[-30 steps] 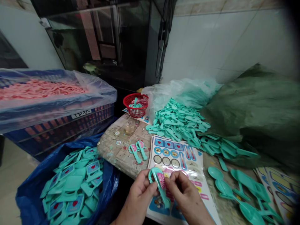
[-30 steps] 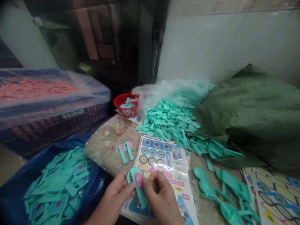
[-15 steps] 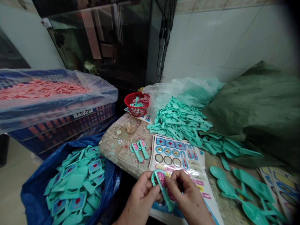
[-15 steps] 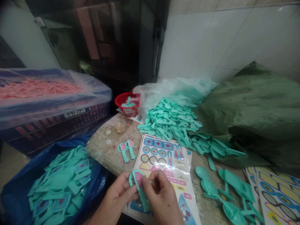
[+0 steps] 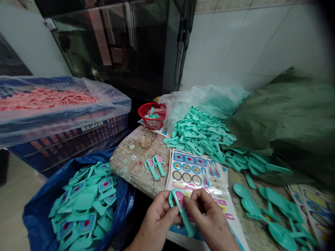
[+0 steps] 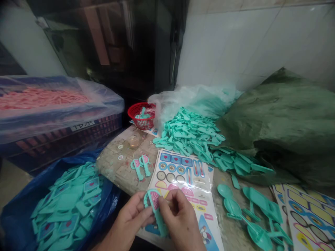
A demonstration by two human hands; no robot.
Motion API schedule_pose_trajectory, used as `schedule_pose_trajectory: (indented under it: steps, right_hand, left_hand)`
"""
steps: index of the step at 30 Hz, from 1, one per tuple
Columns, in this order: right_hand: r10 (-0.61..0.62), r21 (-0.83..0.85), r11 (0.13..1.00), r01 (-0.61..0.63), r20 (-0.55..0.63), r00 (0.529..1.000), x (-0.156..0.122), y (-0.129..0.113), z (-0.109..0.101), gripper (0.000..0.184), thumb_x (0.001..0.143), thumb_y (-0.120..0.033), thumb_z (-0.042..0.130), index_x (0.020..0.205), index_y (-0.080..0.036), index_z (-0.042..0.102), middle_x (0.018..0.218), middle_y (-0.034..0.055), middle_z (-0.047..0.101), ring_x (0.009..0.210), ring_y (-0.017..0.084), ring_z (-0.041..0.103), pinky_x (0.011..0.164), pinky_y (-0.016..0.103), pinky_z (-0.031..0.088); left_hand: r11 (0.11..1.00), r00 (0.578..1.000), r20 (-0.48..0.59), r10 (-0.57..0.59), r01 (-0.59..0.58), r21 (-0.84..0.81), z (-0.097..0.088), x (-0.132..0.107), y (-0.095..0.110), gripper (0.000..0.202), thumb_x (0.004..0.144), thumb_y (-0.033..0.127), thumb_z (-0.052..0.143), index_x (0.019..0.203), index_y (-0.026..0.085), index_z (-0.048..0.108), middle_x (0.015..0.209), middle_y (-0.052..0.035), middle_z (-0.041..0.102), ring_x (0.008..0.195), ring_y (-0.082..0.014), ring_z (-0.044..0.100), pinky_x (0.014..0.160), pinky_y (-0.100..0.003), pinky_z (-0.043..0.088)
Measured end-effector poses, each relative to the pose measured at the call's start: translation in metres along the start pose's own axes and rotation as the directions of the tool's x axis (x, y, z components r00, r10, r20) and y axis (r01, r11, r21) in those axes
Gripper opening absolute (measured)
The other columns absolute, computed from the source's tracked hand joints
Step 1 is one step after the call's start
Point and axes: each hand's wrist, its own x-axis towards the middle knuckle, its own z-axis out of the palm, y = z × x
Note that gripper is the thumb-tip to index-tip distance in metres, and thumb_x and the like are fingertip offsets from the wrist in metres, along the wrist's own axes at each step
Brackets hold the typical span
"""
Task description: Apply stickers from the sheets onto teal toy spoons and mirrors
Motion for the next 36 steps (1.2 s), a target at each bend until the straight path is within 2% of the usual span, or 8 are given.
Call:
schedule_pose_trajectory:
  steps: [10,16,22,28,36]
  right_hand:
    - [0.055,0.103,0.993,-0.056,0.008,0.998,-0.0025,0.0027,-0.002,0.033,0.076,-0.05,0.06,0.069,-0.021,0.044,0.056,-0.0078,0.038,0.049,0.008,0.035,0.043,0.018,0.03]
    - [0.039,0.107,0.993,-0.041,0.024,0.999,-0.0002,0.0064,-0.0005,0.032,0.076,-0.047,0.061,0.069,-0.021,0.045,0.057,-0.0062,0.043,0.051,0.009,0.038,0.045,0.019,0.033]
    - [0.041,0.072,0.997,-0.041,0.001,0.999,-0.0017,0.0034,-0.0003,0.033,0.074,-0.048,0.061,0.069,-0.021,0.044,0.058,-0.0063,0.043,0.052,0.009,0.039,0.045,0.019,0.034]
    - [0.013,0.038,0.999,-0.013,0.002,1.0,-0.0015,0.0,0.0004,0.032,0.075,-0.048,0.059,0.069,-0.021,0.044,0.058,-0.0062,0.042,0.053,0.01,0.039,0.047,0.02,0.035]
    - [-0.034,-0.006,0.999,0.034,-0.014,0.999,0.0001,0.0018,0.0025,0.029,0.077,-0.045,0.058,0.069,-0.021,0.044,0.057,-0.0063,0.041,0.052,0.01,0.039,0.046,0.02,0.035]
  left_hand:
    - [0.999,1.0,0.001,0.007,-0.007,-0.036,-0.0045,0.001,-0.0068,0.022,0.083,0.025,0.059,0.103,0.017,0.055,0.098,-0.0075,0.07,0.088,-0.0165,0.065,0.074,-0.025,0.048]
    - [0.999,1.0,0.008,0.004,-0.003,-0.038,-0.0031,-0.001,-0.0048,0.023,0.083,0.026,0.06,0.103,0.017,0.055,0.097,-0.0072,0.07,0.087,-0.0165,0.065,0.075,-0.026,0.048]
    - [1.0,1.0,0.009,-0.002,0.002,-0.014,-0.0032,-0.0035,-0.0037,0.022,0.082,0.028,0.061,0.1,0.016,0.055,0.094,-0.0064,0.071,0.084,-0.0173,0.066,0.077,-0.029,0.049]
    - [1.0,1.0,-0.002,-0.008,0.008,0.011,-0.0043,-0.0029,-0.0008,0.021,0.082,0.027,0.06,0.101,0.017,0.056,0.093,-0.0054,0.071,0.084,-0.016,0.066,0.074,-0.025,0.048]
    - [1.0,1.0,0.006,-0.003,0.003,0.021,-0.0057,-0.0039,-0.0013,0.021,0.083,0.027,0.059,0.101,0.017,0.056,0.093,-0.0056,0.07,0.085,-0.0166,0.065,0.076,-0.027,0.048]
